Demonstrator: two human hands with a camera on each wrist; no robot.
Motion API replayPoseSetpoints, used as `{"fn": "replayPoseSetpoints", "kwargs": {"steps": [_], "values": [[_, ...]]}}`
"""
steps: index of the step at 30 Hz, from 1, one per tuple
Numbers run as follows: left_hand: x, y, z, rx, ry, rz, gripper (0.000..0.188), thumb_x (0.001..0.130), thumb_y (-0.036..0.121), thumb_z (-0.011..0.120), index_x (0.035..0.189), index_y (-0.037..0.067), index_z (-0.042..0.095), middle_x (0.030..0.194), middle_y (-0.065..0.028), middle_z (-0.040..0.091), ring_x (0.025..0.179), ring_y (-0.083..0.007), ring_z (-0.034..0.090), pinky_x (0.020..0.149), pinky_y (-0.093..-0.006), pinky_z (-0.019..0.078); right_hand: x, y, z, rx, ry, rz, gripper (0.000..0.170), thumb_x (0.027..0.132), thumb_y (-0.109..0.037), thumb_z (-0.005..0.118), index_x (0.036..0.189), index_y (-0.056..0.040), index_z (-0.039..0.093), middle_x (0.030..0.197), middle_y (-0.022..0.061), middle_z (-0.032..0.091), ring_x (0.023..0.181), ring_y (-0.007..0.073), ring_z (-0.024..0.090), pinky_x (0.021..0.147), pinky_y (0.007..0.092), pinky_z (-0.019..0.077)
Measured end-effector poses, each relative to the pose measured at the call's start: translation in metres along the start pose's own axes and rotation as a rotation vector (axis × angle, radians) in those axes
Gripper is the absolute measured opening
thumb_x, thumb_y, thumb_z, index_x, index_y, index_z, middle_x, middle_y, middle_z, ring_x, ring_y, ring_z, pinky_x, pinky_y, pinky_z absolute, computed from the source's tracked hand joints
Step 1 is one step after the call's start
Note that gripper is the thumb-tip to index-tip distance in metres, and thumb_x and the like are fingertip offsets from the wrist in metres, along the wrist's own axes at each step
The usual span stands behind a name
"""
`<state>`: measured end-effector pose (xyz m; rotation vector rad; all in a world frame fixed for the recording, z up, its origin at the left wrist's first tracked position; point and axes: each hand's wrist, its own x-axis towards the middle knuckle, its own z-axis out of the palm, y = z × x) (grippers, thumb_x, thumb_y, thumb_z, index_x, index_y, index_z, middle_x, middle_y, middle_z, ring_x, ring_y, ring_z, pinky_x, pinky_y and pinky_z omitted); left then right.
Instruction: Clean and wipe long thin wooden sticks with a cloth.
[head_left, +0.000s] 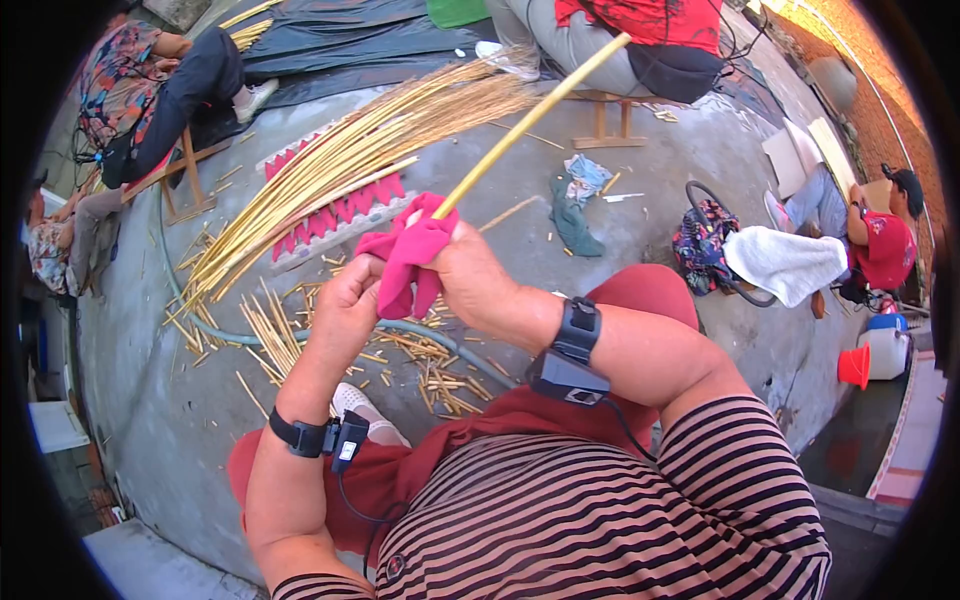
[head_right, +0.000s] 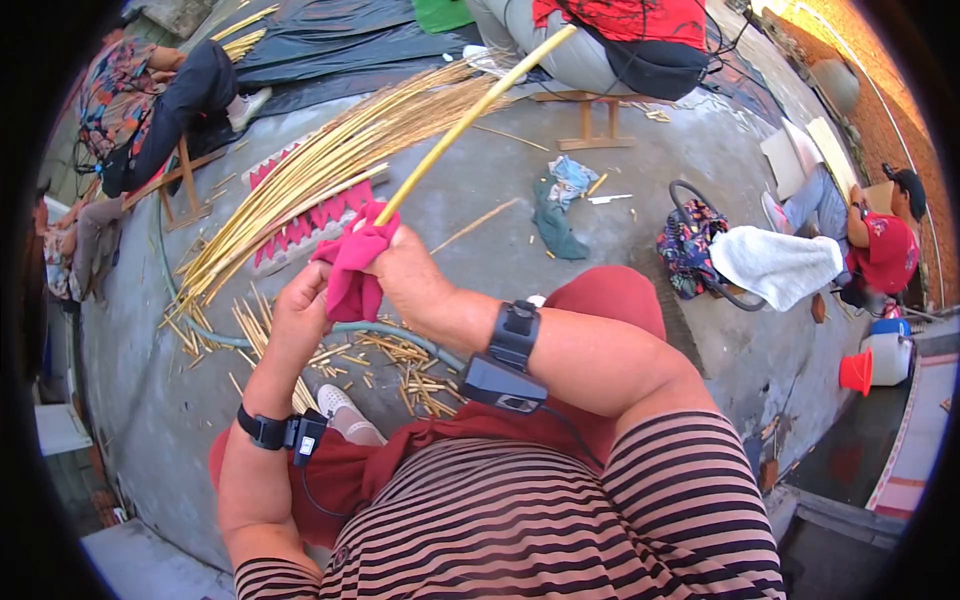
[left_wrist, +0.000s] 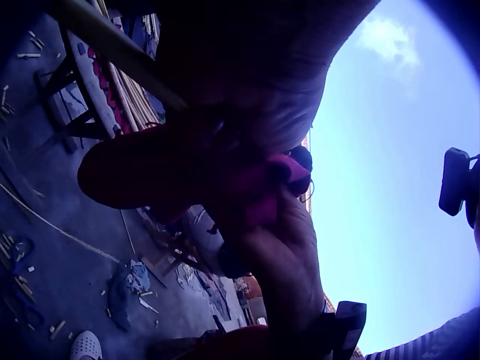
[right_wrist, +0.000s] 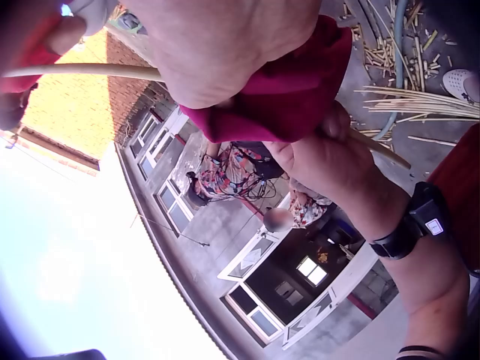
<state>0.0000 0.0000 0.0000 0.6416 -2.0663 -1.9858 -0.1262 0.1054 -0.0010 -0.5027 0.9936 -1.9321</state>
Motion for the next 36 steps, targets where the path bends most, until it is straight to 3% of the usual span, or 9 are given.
{"fn": "replayPoseSetpoints", "kwargs": {"steps": [2, 5, 13, 21, 24, 26, 28, 33, 36], "values": [[-0.007, -0.005, 0.007, 0.085, -0.058, 0.03, 0.005, 0.088, 0.008, 0.055, 0.091, 0.004, 0.054, 0.069, 0.0012, 0.053, 0.062, -0.0056, 0.049, 0.057, -0.0196, 0.0391, -0.013, -0.012, -0.008, 0.027, 0.027, 0.087, 0.015, 0.082, -0.002, 0.055, 0.096, -0.0049, 0.049, 0.092, 0.0037, 0.055, 0.086, 0.0155, 0.057, 0.078, 0.0292, 0.0477], [-0.015, -0.003, -0.035, 0.244, -0.037, 0.058, 0.006, 0.088, 0.009, 0.056, 0.089, 0.003, 0.053, 0.065, 0.0019, 0.051, 0.06, -0.0052, 0.047, 0.056, -0.02, 0.0388, 0.007, -0.003, 0.007, 0.15, 0.062, 0.004, 0.016, 0.079, 0.0, 0.055, 0.094, -0.0037, 0.051, 0.086, 0.0063, 0.059, 0.075, 0.0144, 0.059, 0.063, 0.0277, 0.0494], [-0.044, -0.02, -0.085, 0.367, 0.022, 0.031, 0.02, 0.085, 0.007, 0.057, 0.104, 0.0, 0.061, 0.066, 0.0013, 0.052, 0.057, -0.0055, 0.046, 0.052, -0.0205, 0.0388, 0.008, -0.027, -0.02, 0.192, 0.046, -0.035, 0.013, 0.085, 0.0, 0.052, 0.096, -0.0049, 0.049, 0.094, 0.0031, 0.054, 0.087, 0.0128, 0.055, 0.081, 0.029, 0.0465], [-0.082, -0.014, -0.15, 0.271, 0.001, -0.217, 0.015, 0.083, 0.01, 0.058, 0.093, 0.0, 0.066, 0.064, 0.0031, 0.05, 0.057, -0.0045, 0.044, 0.051, -0.0196, 0.0355, 0.016, -0.048, -0.054, 0.186, 0.248, -0.124, 0.019, 0.086, 0.003, 0.045, 0.104, -0.0017, 0.049, 0.102, 0.0092, 0.055, 0.097, 0.0216, 0.057, 0.09, 0.0373, 0.0463], [-0.098, -0.027, -0.196, 0.176, 0.078, -0.261, 0.018, 0.086, 0.017, 0.056, 0.093, 0.002, 0.063, 0.061, 0.0017, 0.049, 0.047, -0.003, 0.038, 0.042, -0.0177, 0.0285, 0.037, -0.073, -0.091, 0.216, 0.468, -0.183, 0.021, 0.093, -0.009, 0.039, 0.11, -0.0022, 0.05, 0.116, 0.0132, 0.054, 0.108, 0.0257, 0.054, 0.098, 0.0455, 0.0388], [-0.106, -0.03, -0.212, 0.057, 0.174, -0.165, 0.019, 0.088, 0.02, 0.053, 0.095, 0.003, 0.06, 0.059, 0.0002, 0.05, 0.04, -0.0024, 0.033, 0.036, -0.017, 0.0226, 0.038, -0.086, -0.1, 0.237, 0.439, -0.225, 0.021, 0.093, -0.009, 0.04, 0.111, -0.0022, 0.05, 0.115, 0.0132, 0.055, 0.108, 0.025, 0.054, 0.097, 0.0441, 0.0406], [-0.097, -0.029, -0.199, -0.182, 0.277, -0.023, 0.021, 0.09, 0.021, 0.052, 0.098, 0.003, 0.057, 0.06, -0.0008, 0.051, 0.04, -0.0042, 0.034, 0.037, -0.018, 0.0264, 0.036, -0.08, -0.088, 0.165, 0.394, -0.199, 0.021, 0.093, -0.009, 0.04, 0.111, -0.0029, 0.05, 0.114, 0.0136, 0.055, 0.107, 0.0247, 0.054, 0.096, 0.0427, 0.0418], [-0.054, -0.019, -0.097, -0.433, 0.013, -0.011, 0.025, 0.093, 0.026, 0.049, 0.1, 0.003, 0.053, 0.073, -0.0076, 0.059, 0.054, -0.013, 0.053, 0.052, -0.0266, 0.0442, 0.017, -0.035, -0.041, 0.116, 0.058, 0.012, 0.012, 0.089, -0.005, 0.05, 0.099, -0.002, 0.056, 0.098, 0.0092, 0.061, 0.089, 0.0191, 0.059, 0.079, 0.0347, 0.048], [-0.033, -0.033, -0.046, -0.436, -0.253, -0.13, 0.026, 0.094, 0.026, 0.047, 0.102, 0.003, 0.054, 0.079, -0.0102, 0.062, 0.064, -0.0175, 0.06, 0.065, -0.0331, 0.049, 0.009, -0.022, -0.005, -0.035, -0.266, -0.062, 0.022, 0.091, -0.018, 0.052, 0.107, -0.0037, 0.051, 0.1, 0.0047, 0.056, 0.09, 0.013, 0.055, 0.075, 0.028, 0.0455]]}}
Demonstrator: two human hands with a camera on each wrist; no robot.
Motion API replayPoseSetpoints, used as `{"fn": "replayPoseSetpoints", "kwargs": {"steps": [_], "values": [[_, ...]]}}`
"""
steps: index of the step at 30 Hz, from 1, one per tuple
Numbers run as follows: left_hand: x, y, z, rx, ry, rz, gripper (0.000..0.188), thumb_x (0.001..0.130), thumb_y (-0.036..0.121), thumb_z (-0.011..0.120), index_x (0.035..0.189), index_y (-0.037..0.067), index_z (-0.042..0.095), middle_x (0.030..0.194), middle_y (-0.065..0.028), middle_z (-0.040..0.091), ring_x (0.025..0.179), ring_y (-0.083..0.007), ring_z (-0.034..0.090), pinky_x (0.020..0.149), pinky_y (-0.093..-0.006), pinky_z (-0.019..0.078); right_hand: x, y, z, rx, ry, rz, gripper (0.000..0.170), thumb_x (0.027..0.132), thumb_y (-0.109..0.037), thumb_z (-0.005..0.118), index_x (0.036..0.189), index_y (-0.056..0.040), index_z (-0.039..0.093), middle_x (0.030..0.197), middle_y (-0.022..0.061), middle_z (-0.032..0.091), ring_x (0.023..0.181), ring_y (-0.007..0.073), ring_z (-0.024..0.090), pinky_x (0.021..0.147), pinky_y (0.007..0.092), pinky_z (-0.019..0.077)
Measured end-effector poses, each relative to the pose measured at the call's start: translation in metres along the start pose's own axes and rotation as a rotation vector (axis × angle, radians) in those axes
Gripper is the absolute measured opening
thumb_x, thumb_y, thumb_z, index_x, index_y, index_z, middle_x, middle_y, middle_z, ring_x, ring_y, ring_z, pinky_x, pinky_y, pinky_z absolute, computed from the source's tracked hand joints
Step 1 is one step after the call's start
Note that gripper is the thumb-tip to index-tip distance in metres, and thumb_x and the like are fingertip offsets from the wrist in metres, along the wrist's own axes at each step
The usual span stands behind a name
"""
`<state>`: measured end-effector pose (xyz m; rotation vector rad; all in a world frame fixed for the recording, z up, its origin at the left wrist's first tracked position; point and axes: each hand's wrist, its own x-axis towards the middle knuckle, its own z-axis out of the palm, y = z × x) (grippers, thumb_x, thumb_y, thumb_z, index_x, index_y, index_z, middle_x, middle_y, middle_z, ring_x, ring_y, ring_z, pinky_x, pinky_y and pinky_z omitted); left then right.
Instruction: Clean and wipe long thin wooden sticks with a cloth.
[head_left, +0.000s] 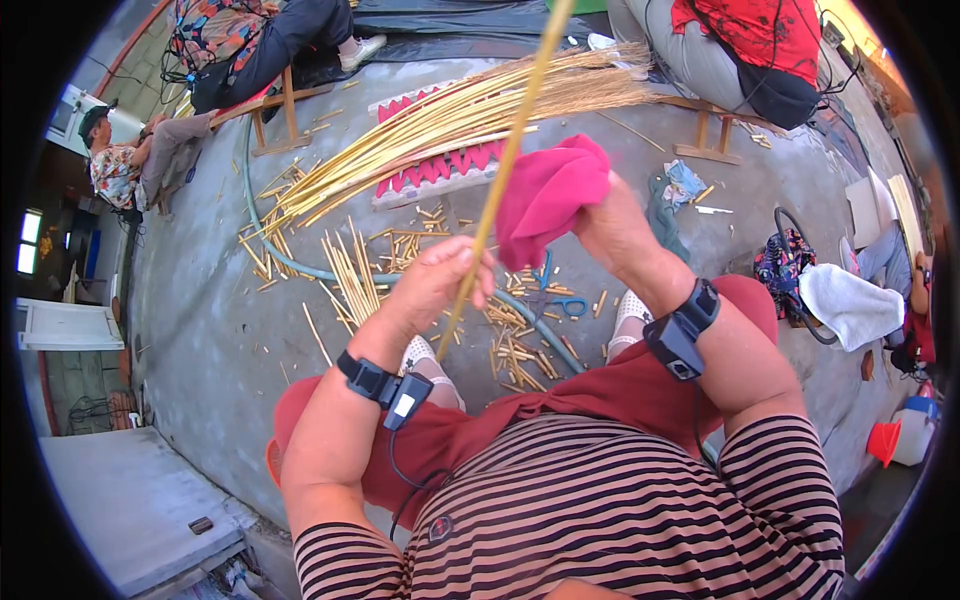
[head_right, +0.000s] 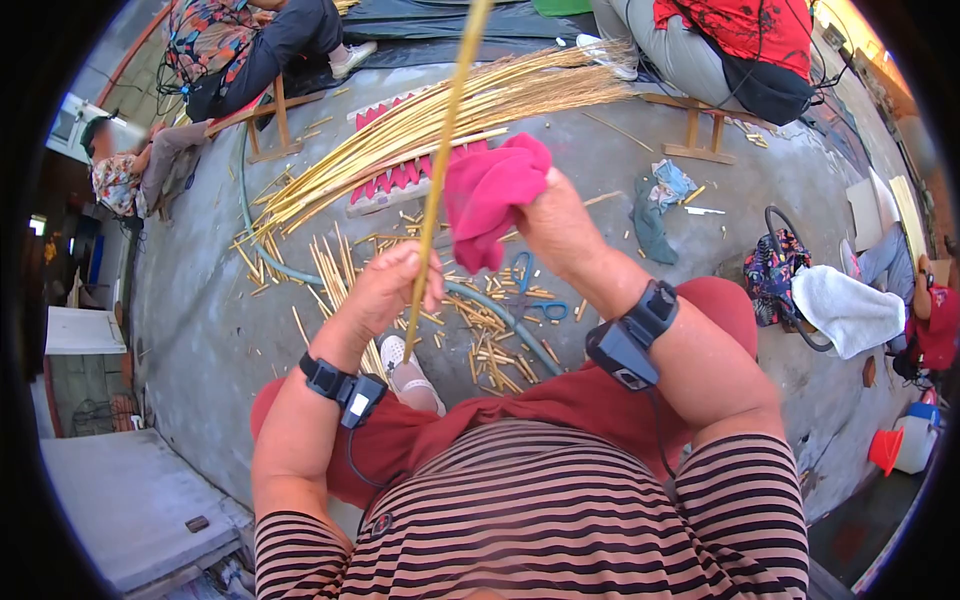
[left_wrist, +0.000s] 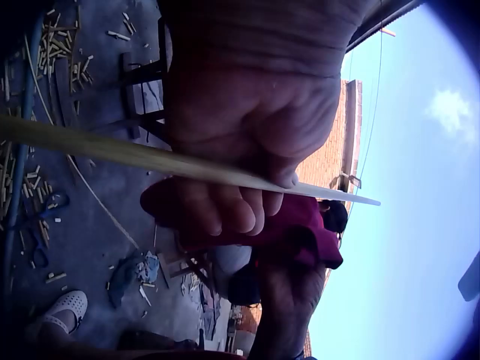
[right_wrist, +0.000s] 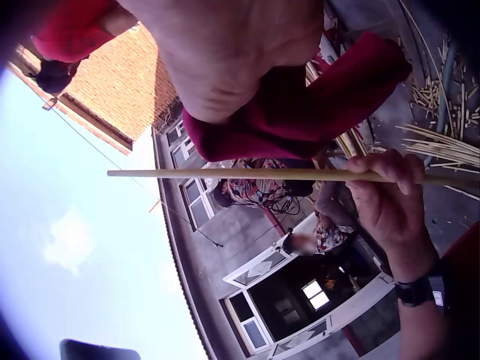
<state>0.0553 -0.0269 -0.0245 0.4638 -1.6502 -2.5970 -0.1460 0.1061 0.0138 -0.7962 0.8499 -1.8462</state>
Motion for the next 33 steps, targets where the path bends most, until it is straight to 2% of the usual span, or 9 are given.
{"fn": "replayPoseSetpoints", "kwargs": {"steps": [3, 6, 9, 12, 16, 19, 25, 28, 33], "values": [[0.021, -0.019, 0.041, -0.065, 0.056, -0.152, 0.022, 0.092, 0.022, 0.052, 0.101, 0.003, 0.057, 0.08, -0.0097, 0.063, 0.07, -0.0187, 0.062, 0.069, -0.0344, 0.0502, 0.009, 0.01, 0.014, -0.141, 0.042, 0.072, 0.017, 0.09, -0.015, 0.054, 0.105, -0.0061, 0.053, 0.096, 0.0014, 0.055, 0.087, 0.0098, 0.053, 0.073, 0.0267, 0.0456], [0.031, -0.001, 0.034, 1.285, 0.096, 0.418, 0.017, 0.088, 0.016, 0.057, 0.099, 0.003, 0.061, 0.085, -0.0092, 0.063, 0.074, -0.0189, 0.062, 0.072, -0.0331, 0.0509, 0.018, 0.018, 0.026, -0.296, 0.043, -0.098, 0.017, 0.089, -0.01, 0.055, 0.106, -0.0064, 0.053, 0.091, 0.0005, 0.055, 0.082, 0.0082, 0.053, 0.07, 0.0282, 0.0467], [0.023, 0.063, 0.019, 1.165, 0.18, 0.037, 0.015, 0.083, 0.011, 0.062, 0.096, 0.002, 0.062, 0.093, -0.0103, 0.063, 0.078, -0.0163, 0.062, 0.07, -0.0297, 0.051, 0.025, 0.023, 0.021, -0.805, -0.077, -0.183, 0.021, 0.087, -0.006, 0.056, 0.107, -0.0048, 0.051, 0.087, 0.004, 0.057, 0.078, 0.0136, 0.056, 0.068, 0.0307, 0.0473], [-0.003, 0.113, 0.017, 0.723, 0.367, -0.145, 0.02, 0.083, 0.009, 0.062, 0.1, 0.0, 0.06, 0.095, -0.0114, 0.063, 0.082, -0.0165, 0.062, 0.071, -0.0298, 0.0519, 0.031, 0.035, 0.019, -1.183, -0.101, -0.42, 0.026, 0.083, -0.003, 0.056, 0.108, -0.0036, 0.05, 0.083, 0.0094, 0.057, 0.074, 0.0213, 0.057, 0.066, 0.034, 0.0478], [0.004, 0.107, 0.025, 0.318, 0.516, 0.541, 0.02, 0.088, 0.013, 0.057, 0.102, -0.001, 0.057, 0.092, -0.0152, 0.064, 0.085, -0.0238, 0.065, 0.078, -0.0332, 0.0535, 0.026, 0.036, 0.029, -1.189, -0.115, -0.275, 0.026, 0.081, -0.002, 0.055, 0.107, -0.004, 0.05, 0.081, 0.0142, 0.056, 0.076, 0.031, 0.057, 0.066, 0.0381, 0.0465], [0.01, 0.091, 0.023, 0.097, 0.419, 0.557, 0.017, 0.09, 0.013, 0.053, 0.099, -0.001, 0.056, 0.094, -0.0179, 0.064, 0.089, -0.0279, 0.065, 0.079, -0.0359, 0.0537, 0.027, 0.041, 0.024, -1.247, -0.143, -0.228, 0.023, 0.082, -0.003, 0.053, 0.105, -0.0043, 0.05, 0.081, 0.0158, 0.056, 0.077, 0.0344, 0.056, 0.066, 0.0405, 0.0454], [-0.015, 0.113, -0.018, 0.031, 0.576, 0.677, 0.015, 0.09, 0.014, 0.053, 0.092, -0.001, 0.055, 0.089, -0.0195, 0.064, 0.083, -0.0308, 0.066, 0.075, -0.0403, 0.0561, 0.028, 0.05, 0.005, -1.294, -0.172, -0.223, 0.019, 0.084, -0.006, 0.049, 0.104, -0.005, 0.05, 0.082, 0.0165, 0.057, 0.075, 0.0352, 0.057, 0.064, 0.0408, 0.0458], [-0.035, 0.121, -0.049, -0.029, 0.623, 0.675, 0.015, 0.089, 0.014, 0.055, 0.092, -0.001, 0.055, 0.089, -0.0206, 0.064, 0.084, -0.0323, 0.065, 0.075, -0.0423, 0.0565, 0.024, 0.042, 0.0, -1.274, -0.223, -0.051, 0.019, 0.085, -0.006, 0.049, 0.103, -0.0059, 0.05, 0.084, 0.0153, 0.058, 0.074, 0.0341, 0.058, 0.064, 0.0398, 0.0466], [-0.07, 0.122, -0.09, -0.101, 0.697, 0.65, 0.015, 0.089, 0.014, 0.056, 0.091, -0.002, 0.055, 0.092, -0.0225, 0.064, 0.088, -0.0355, 0.064, 0.078, -0.0453, 0.0557, 0.009, 0.032, -0.005, -1.345, -0.225, -0.156, 0.006, 0.083, -0.006, 0.048, 0.089, -0.0059, 0.048, 0.074, 0.0129, 0.056, 0.069, 0.0327, 0.056, 0.06, 0.0384, 0.0446]]}}
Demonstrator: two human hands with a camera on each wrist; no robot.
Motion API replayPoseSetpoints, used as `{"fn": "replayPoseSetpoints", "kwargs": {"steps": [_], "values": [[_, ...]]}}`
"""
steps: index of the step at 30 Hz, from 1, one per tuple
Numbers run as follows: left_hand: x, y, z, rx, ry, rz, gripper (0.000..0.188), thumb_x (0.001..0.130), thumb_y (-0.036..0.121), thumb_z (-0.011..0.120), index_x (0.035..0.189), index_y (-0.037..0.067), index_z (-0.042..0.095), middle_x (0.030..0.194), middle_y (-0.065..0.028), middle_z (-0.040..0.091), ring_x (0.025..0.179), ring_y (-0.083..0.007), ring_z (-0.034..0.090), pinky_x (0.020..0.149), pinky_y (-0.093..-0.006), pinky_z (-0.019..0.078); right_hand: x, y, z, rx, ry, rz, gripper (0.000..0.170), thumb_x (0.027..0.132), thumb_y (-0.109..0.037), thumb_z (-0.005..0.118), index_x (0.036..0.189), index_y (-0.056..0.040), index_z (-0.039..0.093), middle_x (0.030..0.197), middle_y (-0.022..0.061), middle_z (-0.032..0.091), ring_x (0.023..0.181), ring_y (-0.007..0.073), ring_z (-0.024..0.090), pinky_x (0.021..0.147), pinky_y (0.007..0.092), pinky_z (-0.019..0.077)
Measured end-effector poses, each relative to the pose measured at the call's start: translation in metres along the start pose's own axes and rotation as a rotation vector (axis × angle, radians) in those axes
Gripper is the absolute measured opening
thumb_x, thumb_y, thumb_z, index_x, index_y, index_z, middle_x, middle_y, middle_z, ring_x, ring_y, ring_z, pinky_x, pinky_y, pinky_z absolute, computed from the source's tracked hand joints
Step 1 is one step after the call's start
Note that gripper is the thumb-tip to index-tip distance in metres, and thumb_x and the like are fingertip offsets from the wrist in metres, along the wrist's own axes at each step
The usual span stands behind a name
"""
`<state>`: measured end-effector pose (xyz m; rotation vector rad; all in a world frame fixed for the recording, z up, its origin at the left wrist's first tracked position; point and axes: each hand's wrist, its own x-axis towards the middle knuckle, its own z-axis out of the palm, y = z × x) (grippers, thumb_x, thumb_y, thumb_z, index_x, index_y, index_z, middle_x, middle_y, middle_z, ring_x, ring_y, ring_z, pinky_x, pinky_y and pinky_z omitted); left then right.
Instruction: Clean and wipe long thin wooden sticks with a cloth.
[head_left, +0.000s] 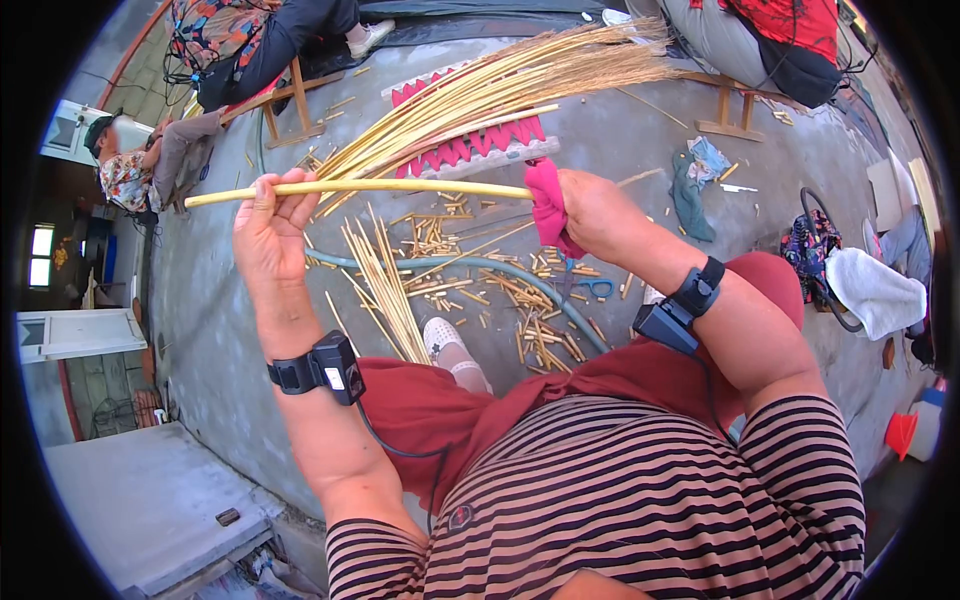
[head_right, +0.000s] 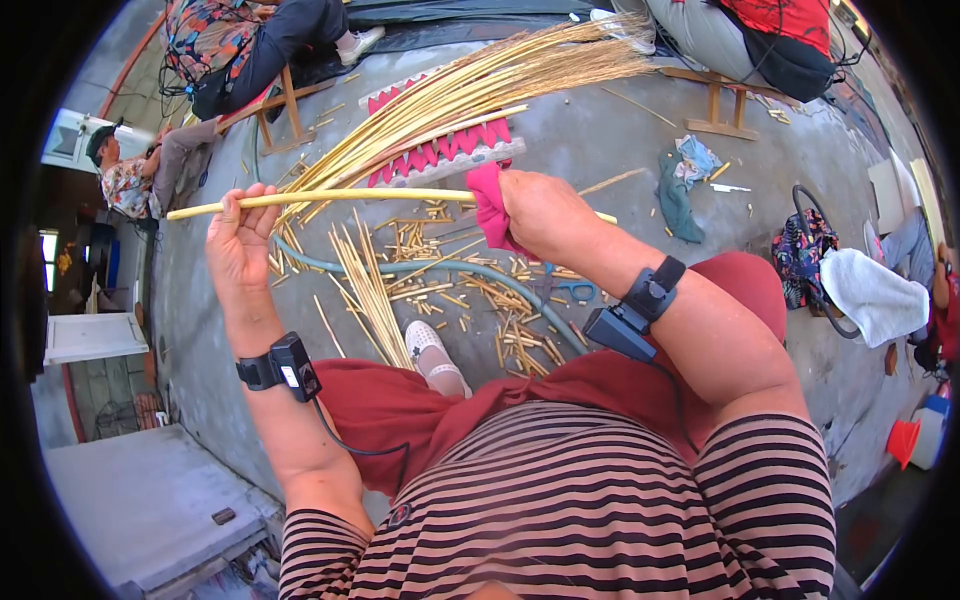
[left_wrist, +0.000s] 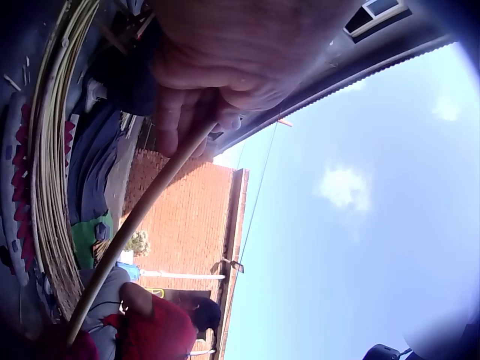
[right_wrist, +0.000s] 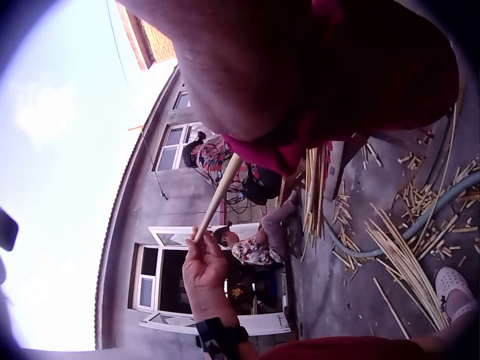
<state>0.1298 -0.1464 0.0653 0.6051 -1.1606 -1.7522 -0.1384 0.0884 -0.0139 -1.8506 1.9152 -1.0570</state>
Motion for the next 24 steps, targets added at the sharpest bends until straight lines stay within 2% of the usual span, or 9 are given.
{"fn": "replayPoseSetpoints", "kwargs": {"steps": [5, 8, 11, 12, 15, 17, 20, 23, 24], "values": [[0.002, 0.008, -0.039, 0.019, 0.068, -0.037, 0.015, 0.089, 0.012, 0.056, 0.092, -0.002, 0.055, 0.096, -0.0235, 0.063, 0.092, -0.0372, 0.063, 0.081, -0.0471, 0.0545, -0.023, 0.027, 0.006, -0.092, -0.089, 0.155, 0.004, 0.083, -0.006, 0.046, 0.086, -0.0054, 0.048, 0.072, 0.0139, 0.053, 0.069, 0.0348, 0.054, 0.058, 0.0403, 0.0417], [0.003, 0.013, -0.056, 0.016, 0.078, -0.068, 0.015, 0.088, 0.012, 0.056, 0.093, -0.003, 0.055, 0.097, -0.024, 0.062, 0.093, -0.0376, 0.062, 0.081, -0.0475, 0.0543, -0.032, 0.023, -0.004, -0.094, -0.138, 0.166, 0.014, 0.077, -0.004, 0.047, 0.091, -0.0055, 0.05, 0.081, 0.018, 0.058, 0.081, 0.0392, 0.056, 0.068, 0.0456, 0.045], [0.003, 0.009, -0.06, -0.002, 0.087, -0.068, 0.016, 0.088, 0.011, 0.057, 0.095, -0.003, 0.055, 0.098, -0.0242, 0.062, 0.095, -0.0376, 0.062, 0.083, -0.0473, 0.0538, -0.046, 0.032, -0.007, -0.143, -0.078, 0.15, 0.008, 0.081, -0.006, 0.047, 0.089, -0.0047, 0.049, 0.076, 0.0172, 0.055, 0.073, 0.0384, 0.055, 0.062, 0.0413, 0.0437], [0.006, 0.015, -0.069, 0.0, 0.103, -0.054, 0.016, 0.088, 0.011, 0.057, 0.095, -0.003, 0.055, 0.099, -0.024, 0.062, 0.096, -0.0374, 0.061, 0.084, -0.0473, 0.0532, -0.051, 0.039, -0.009, -0.117, -0.088, 0.215, 0.009, 0.082, -0.006, 0.047, 0.09, -0.0047, 0.05, 0.077, 0.0165, 0.056, 0.075, 0.0375, 0.056, 0.064, 0.0409, 0.0445], [0.017, 0.04, -0.129, -0.058, 0.185, 0.023, 0.016, 0.088, 0.009, 0.056, 0.097, -0.004, 0.055, 0.102, -0.023, 0.061, 0.1, -0.036, 0.059, 0.089, -0.0469, 0.0508, -0.065, 0.065, -0.015, -0.105, -0.073, 0.343, 0.012, 0.082, -0.006, 0.047, 0.093, -0.0051, 0.053, 0.08, 0.0157, 0.059, 0.078, 0.0353, 0.059, 0.067, 0.0407, 0.0462], [0.019, 0.05, -0.168, -0.124, 0.27, 0.026, 0.016, 0.089, 0.008, 0.055, 0.098, -0.005, 0.055, 0.106, -0.0222, 0.06, 0.105, -0.0349, 0.057, 0.092, -0.0465, 0.0487, -0.073, 0.078, -0.022, -0.18, -0.004, 0.348, 0.013, 0.081, -0.006, 0.048, 0.093, -0.0059, 0.054, 0.081, 0.0164, 0.061, 0.076, 0.0345, 0.06, 0.066, 0.042, 0.0467], [0.015, 0.047, -0.184, -0.221, 0.388, -0.02, 0.017, 0.09, 0.007, 0.052, 0.099, -0.007, 0.053, 0.111, -0.0218, 0.058, 0.111, -0.0338, 0.053, 0.097, -0.0459, 0.0455, -0.086, 0.104, -0.01, 0.344, 0.17, 0.513, 0.009, 0.086, -0.009, 0.05, 0.089, -0.0056, 0.057, 0.077, 0.0084, 0.062, 0.073, 0.0213, 0.061, 0.065, 0.0352, 0.0473], [0.02, 0.035, -0.17, -0.296, 0.397, 0.037, 0.019, 0.091, 0.008, 0.049, 0.101, -0.008, 0.052, 0.115, -0.022, 0.056, 0.115, -0.0337, 0.05, 0.1, -0.0457, 0.0426, -0.081, 0.098, -0.013, 0.685, -0.02, 0.687, 0.011, 0.088, -0.013, 0.052, 0.094, -0.0059, 0.058, 0.085, 0.0022, 0.061, 0.078, 0.0103, 0.056, 0.069, 0.0267, 0.0464], [0.022, 0.028, -0.162, -0.323, 0.39, 0.079, 0.02, 0.092, 0.009, 0.048, 0.101, -0.009, 0.052, 0.115, -0.0221, 0.055, 0.116, -0.034, 0.049, 0.101, -0.0458, 0.0413, -0.081, 0.092, -0.008, 0.744, -0.025, 0.681, 0.012, 0.088, -0.015, 0.052, 0.094, -0.0064, 0.058, 0.085, 0.0015, 0.06, 0.079, 0.0103, 0.057, 0.069, 0.0265, 0.0464]]}}
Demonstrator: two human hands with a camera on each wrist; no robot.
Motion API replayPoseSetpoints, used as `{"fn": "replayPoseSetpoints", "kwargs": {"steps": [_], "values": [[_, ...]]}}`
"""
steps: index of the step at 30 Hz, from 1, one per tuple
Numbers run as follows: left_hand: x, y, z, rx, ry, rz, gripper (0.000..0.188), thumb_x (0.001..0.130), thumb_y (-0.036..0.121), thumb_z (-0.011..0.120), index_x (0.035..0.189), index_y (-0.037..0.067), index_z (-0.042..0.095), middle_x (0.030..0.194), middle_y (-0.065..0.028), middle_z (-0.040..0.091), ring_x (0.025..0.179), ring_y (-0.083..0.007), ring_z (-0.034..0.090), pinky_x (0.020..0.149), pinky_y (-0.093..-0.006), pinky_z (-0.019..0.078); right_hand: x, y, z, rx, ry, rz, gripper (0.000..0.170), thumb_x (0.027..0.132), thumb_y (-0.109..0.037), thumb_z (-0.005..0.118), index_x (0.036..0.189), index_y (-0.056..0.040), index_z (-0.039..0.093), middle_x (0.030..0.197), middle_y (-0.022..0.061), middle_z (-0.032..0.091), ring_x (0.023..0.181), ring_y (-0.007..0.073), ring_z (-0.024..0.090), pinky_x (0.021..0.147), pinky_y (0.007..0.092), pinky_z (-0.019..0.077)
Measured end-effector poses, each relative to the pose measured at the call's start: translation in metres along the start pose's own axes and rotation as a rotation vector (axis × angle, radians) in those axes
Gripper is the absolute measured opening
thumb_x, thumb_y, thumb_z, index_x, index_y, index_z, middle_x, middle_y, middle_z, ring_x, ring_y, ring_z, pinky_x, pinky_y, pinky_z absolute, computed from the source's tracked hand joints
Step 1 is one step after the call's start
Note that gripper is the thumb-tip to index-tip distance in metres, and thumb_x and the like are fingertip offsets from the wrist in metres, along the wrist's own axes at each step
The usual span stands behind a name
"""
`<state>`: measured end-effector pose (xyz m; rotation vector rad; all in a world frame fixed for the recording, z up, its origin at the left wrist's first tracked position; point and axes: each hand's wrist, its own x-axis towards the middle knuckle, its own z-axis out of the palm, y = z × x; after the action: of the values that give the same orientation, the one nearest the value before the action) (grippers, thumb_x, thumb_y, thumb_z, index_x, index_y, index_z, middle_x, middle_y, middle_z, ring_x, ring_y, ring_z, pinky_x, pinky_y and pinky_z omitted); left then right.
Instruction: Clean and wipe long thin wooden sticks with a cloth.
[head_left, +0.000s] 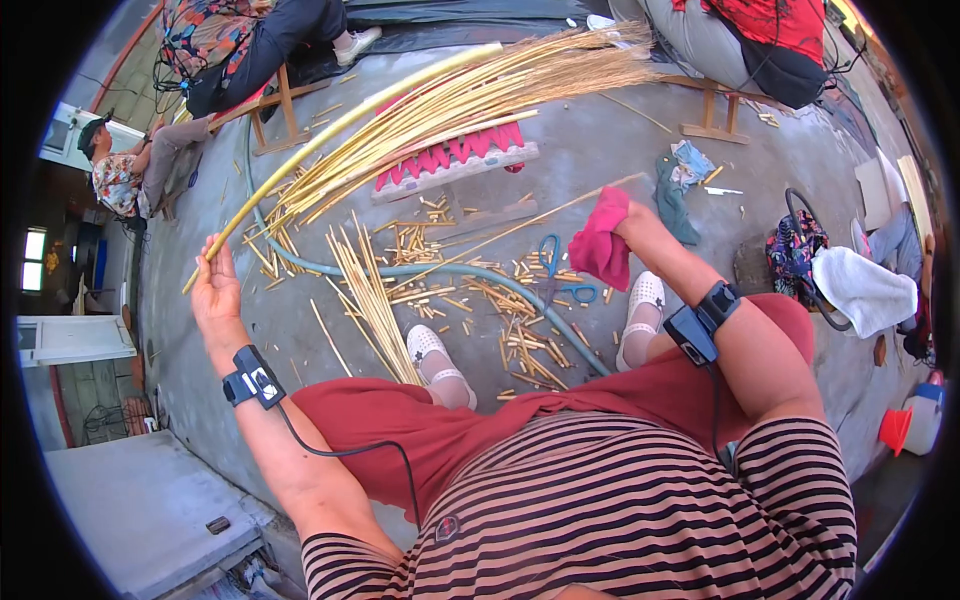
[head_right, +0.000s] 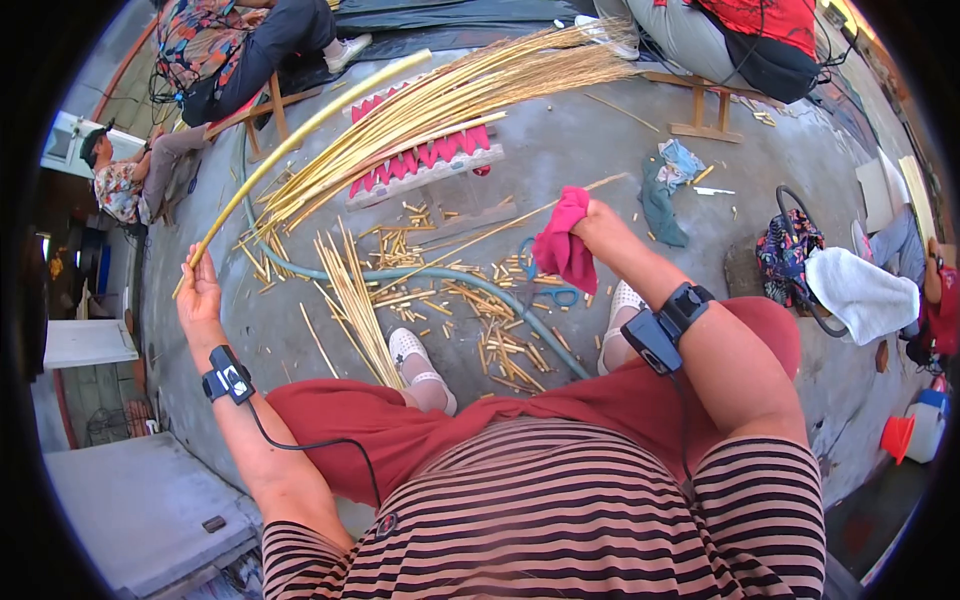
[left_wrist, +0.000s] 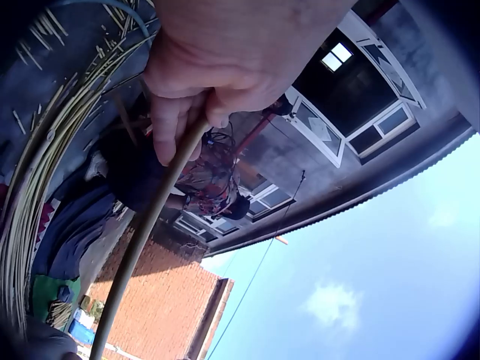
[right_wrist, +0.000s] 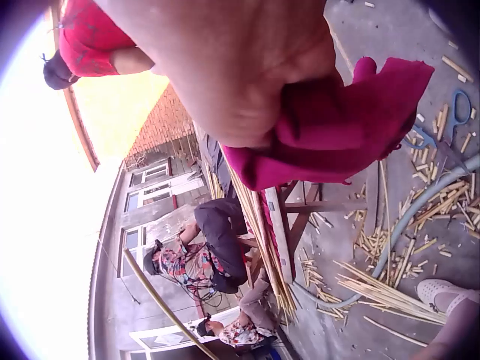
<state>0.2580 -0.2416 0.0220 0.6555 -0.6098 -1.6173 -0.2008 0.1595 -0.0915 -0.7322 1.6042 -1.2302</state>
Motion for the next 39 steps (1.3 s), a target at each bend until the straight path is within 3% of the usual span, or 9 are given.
{"fn": "replayPoseSetpoints", "kwargs": {"steps": [10, 15, 19, 20, 22, 25, 31, 35, 39], "values": [[-0.17, -0.133, 0.175, 0.191, -0.919, 0.089, 0.013, 0.088, 0.015, 0.056, 0.097, 0.006, 0.059, 0.112, -0.0186, 0.06, 0.114, -0.0338, 0.052, 0.102, -0.0452, 0.0375, 0.003, -0.078, 0.086, 0.777, -0.329, -0.113, 0.019, 0.09, -0.024, 0.054, 0.099, -0.007, 0.057, 0.093, 0.0034, 0.062, 0.086, 0.0129, 0.06, 0.077, 0.0284, 0.0497], [-0.216, -0.162, 0.204, 0.986, -1.595, 0.709, 0.026, 0.077, 0.003, 0.059, 0.102, 0.007, 0.061, 0.113, -0.0171, 0.06, 0.114, -0.0355, 0.053, 0.098, -0.0433, 0.0406, 0.016, -0.096, 0.08, 1.006, -0.478, -0.302, 0.031, 0.087, -0.031, 0.059, 0.104, -0.0062, 0.054, 0.101, 0.0035, 0.057, 0.093, 0.0118, 0.056, 0.082, 0.0277, 0.0484], [-0.207, -0.164, 0.197, 1.38, -1.377, 1.13, 0.038, 0.078, 0.001, 0.056, 0.115, 0.01, 0.057, 0.127, -0.0141, 0.049, 0.118, -0.031, 0.047, 0.096, -0.042, 0.042, 0.012, -0.128, 0.068, 0.881, -0.194, -0.362, 0.02, 0.088, -0.022, 0.057, 0.099, -0.0064, 0.053, 0.091, 0.0014, 0.054, 0.082, 0.01, 0.055, 0.075, 0.0251, 0.048], [-0.196, -0.17, 0.187, 1.356, -1.23, 1.023, 0.03, 0.083, 0.003, 0.053, 0.112, 0.009, 0.058, 0.116, -0.0142, 0.056, 0.107, -0.0313, 0.056, 0.09, -0.0399, 0.0461, 0.012, -0.129, 0.066, 0.827, -0.159, -0.388, 0.018, 0.087, -0.02, 0.056, 0.098, -0.0063, 0.053, 0.091, 0.0015, 0.054, 0.081, 0.0095, 0.055, 0.074, 0.0248, 0.0475], [-0.191, -0.166, 0.177, 1.362, -0.999, 0.197, 0.022, 0.089, 0.01, 0.051, 0.109, 0.004, 0.057, 0.102, -0.013, 0.062, 0.094, -0.0265, 0.062, 0.082, -0.0343, 0.0493, 0.013, -0.129, 0.063, 0.724, -0.087, -0.444, 0.014, 0.087, -0.014, 0.055, 0.097, -0.0061, 0.053, 0.09, 0.0017, 0.055, 0.081, 0.0086, 0.054, 0.072, 0.024, 0.0466], [-0.185, -0.179, 0.161, 0.97, -0.898, -0.388, 0.024, 0.094, 0.017, 0.047, 0.109, 0.0, 0.053, 0.101, -0.012, 0.062, 0.092, -0.02, 0.062, 0.082, -0.0321, 0.0487, 0.009, -0.13, 0.077, 0.667, -0.028, -0.483, 0.009, 0.085, -0.006, 0.055, 0.093, -0.0061, 0.052, 0.08, 0.0003, 0.056, 0.066, 0.0079, 0.055, 0.059, 0.0214, 0.0462], [-0.219, -0.21, 0.164, 0.801, -0.729, -0.511, 0.021, 0.092, 0.023, 0.049, 0.093, 0.002, 0.05, 0.081, -0.0067, 0.058, 0.072, -0.0163, 0.061, 0.065, -0.0286, 0.051, 0.015, -0.118, 0.106, 0.621, -0.062, -0.556, 0.003, 0.085, -0.005, 0.053, 0.088, -0.007, 0.055, 0.08, -0.0014, 0.056, 0.069, 0.0072, 0.053, 0.062, 0.0226, 0.0458], [-0.207, -0.206, 0.164, 0.681, -0.659, -0.526, 0.013, 0.091, 0.023, 0.052, 0.087, 0.011, 0.048, 0.056, 0.0049, 0.039, 0.044, -0.004, 0.033, 0.037, -0.0188, 0.0225, 0.015, -0.13, 0.106, 0.784, -0.043, -0.54, 0.006, 0.085, -0.004, 0.052, 0.087, -0.0089, 0.053, 0.079, -0.0024, 0.055, 0.072, 0.0067, 0.051, 0.065, 0.0226, 0.0448], [-0.193, -0.189, 0.157, 0.747, -0.755, -0.479, 0.019, 0.091, 0.027, 0.054, 0.098, 0.01, 0.05, 0.053, 0.004, 0.039, 0.041, -0.0025, 0.031, 0.036, -0.0168, 0.021, 0.012, -0.138, 0.095, 0.752, -0.056, -0.595, 0.007, 0.084, -0.006, 0.054, 0.09, -0.0084, 0.051, 0.081, -0.0006, 0.054, 0.075, 0.0078, 0.052, 0.068, 0.0234, 0.0449]]}}
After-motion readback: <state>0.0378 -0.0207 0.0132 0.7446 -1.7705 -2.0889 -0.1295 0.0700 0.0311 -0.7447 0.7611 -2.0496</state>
